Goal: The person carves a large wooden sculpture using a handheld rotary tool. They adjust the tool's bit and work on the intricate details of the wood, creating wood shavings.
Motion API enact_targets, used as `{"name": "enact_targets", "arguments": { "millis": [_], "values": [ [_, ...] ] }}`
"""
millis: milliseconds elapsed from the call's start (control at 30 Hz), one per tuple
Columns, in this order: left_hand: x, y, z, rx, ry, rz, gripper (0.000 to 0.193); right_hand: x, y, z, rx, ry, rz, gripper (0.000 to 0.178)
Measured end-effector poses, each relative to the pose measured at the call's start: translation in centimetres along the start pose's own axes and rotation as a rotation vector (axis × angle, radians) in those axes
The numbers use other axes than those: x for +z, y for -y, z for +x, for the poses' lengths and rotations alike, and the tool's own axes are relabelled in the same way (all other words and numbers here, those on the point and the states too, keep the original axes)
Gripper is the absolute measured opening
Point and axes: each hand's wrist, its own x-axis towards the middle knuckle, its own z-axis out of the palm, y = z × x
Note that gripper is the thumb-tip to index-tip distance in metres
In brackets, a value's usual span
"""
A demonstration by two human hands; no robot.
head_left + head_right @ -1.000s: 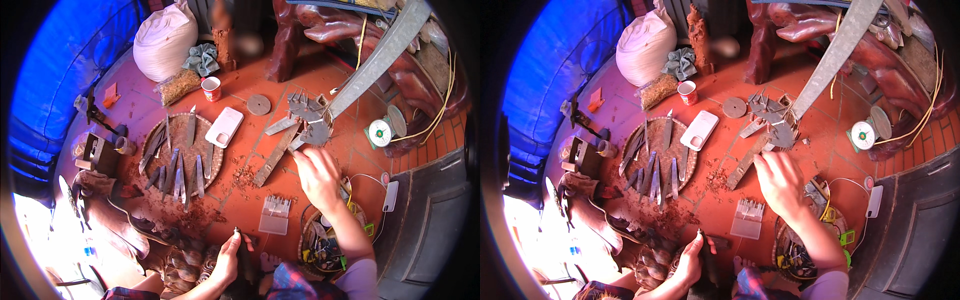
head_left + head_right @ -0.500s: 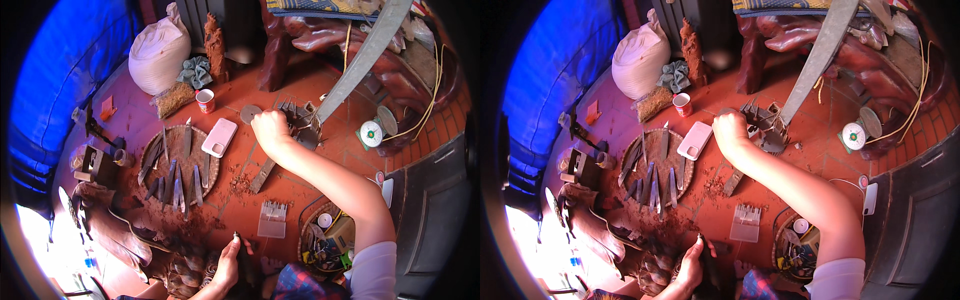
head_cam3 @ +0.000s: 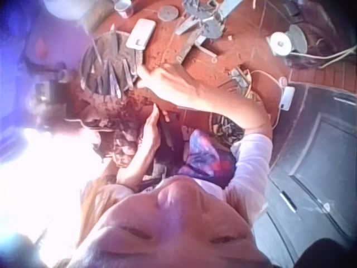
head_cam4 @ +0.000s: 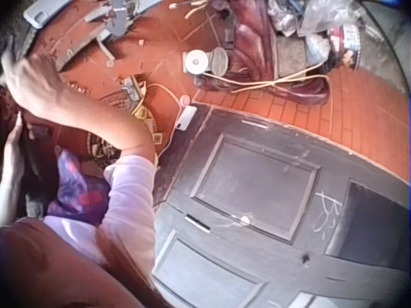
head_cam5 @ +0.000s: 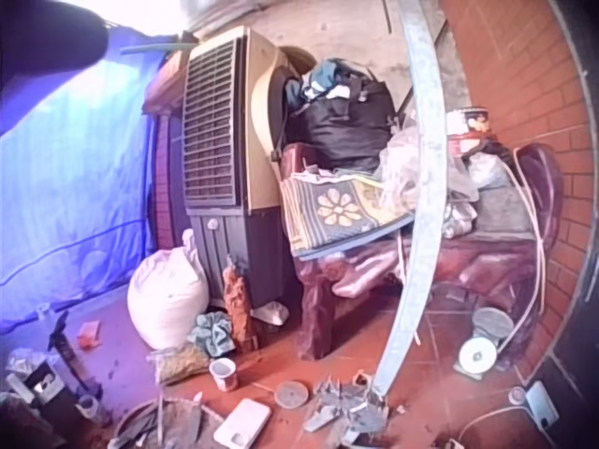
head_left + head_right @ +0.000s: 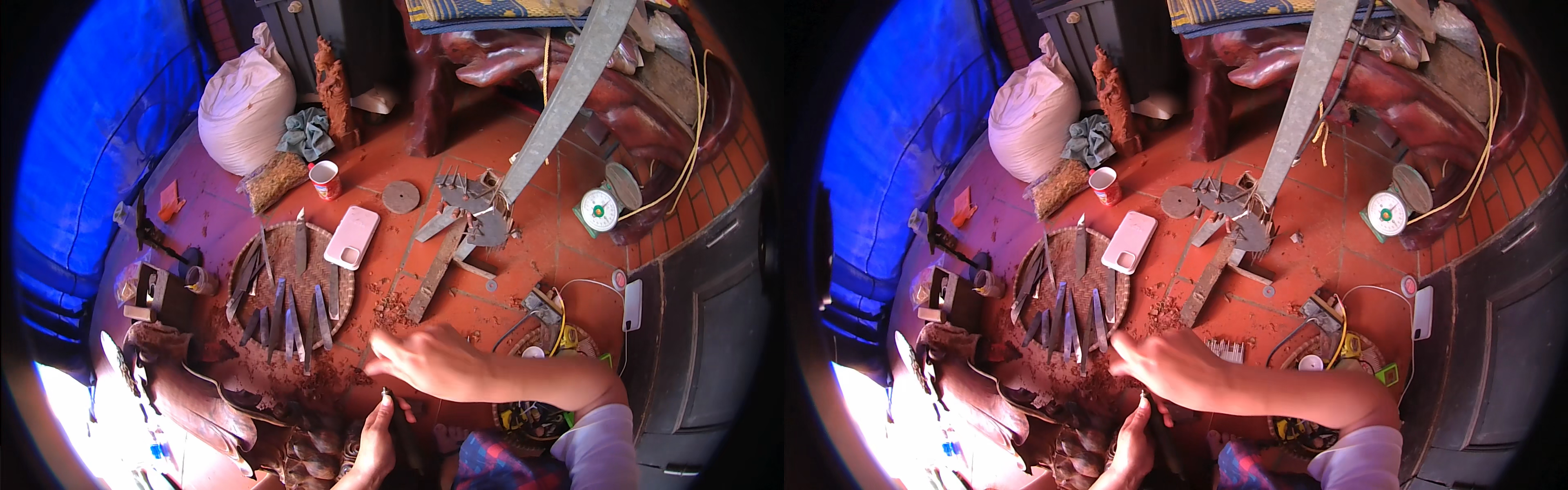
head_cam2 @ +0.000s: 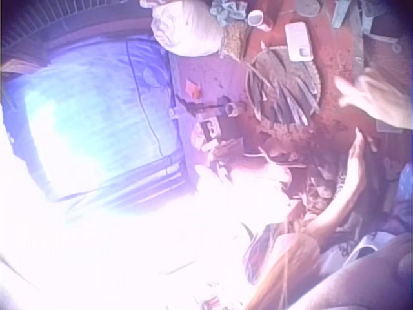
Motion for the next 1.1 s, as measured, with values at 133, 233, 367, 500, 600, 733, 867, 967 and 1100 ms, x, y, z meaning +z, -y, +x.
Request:
{"name": "enact_targets", "arguments": {
  "millis": [133, 233, 367, 500, 600, 733, 867, 967, 1100],
  "values": [
    [-0.1, 0.1, -0.1, 0.031, 0.015, 0.004, 0.035, 4.7, -4.0, -4.6, 0.141, -0.107, 0.239, 0.025],
    [0.2, -0.3, -0.4, -0.028, 0.030, -0.017, 0.035, 5.9, -4.8, -6.8, 0.437, 0.039, 0.716, 0.018],
    [0.7, -0.4, -0.4, 0.004, 0.033, 0.044, 0.035, 7.7, -5.7, -7.2, 0.309, -0.058, 1.123, 0.017],
    [2.3, -0.6, -0.6, 0.002, 0.014, 0.080, 0.032, 7.1, -4.7, -6.4, 0.254, -0.062, 1.115, 0.017],
    [2.8, -1.3, -1.3, 0.039, 0.176, 0.227, 0.030, 8.8, -5.1, -6.5, 0.118, -0.215, 1.085, 0.018],
    [3.1, -1.7, -1.9, 0.072, 0.161, 0.321, 0.031, 8.6, -4.4, -6.3, 0.340, -0.081, 1.230, 0.019],
    [3.0, -1.4, -1.8, 0.048, 0.173, 0.295, 0.031, 9.5, -4.6, -6.4, 0.269, -0.269, 1.179, 0.023],
    [2.3, -0.7, -1.4, 0.056, 0.158, 0.268, 0.031, 9.6, -4.8, -6.5, 0.258, -0.297, 1.205, 0.025],
    [2.2, -0.5, -1.1, 0.062, 0.187, 0.285, 0.030, 9.9, -5.1, -6.7, 0.278, -0.310, 1.255, 0.027]
  ]
}}
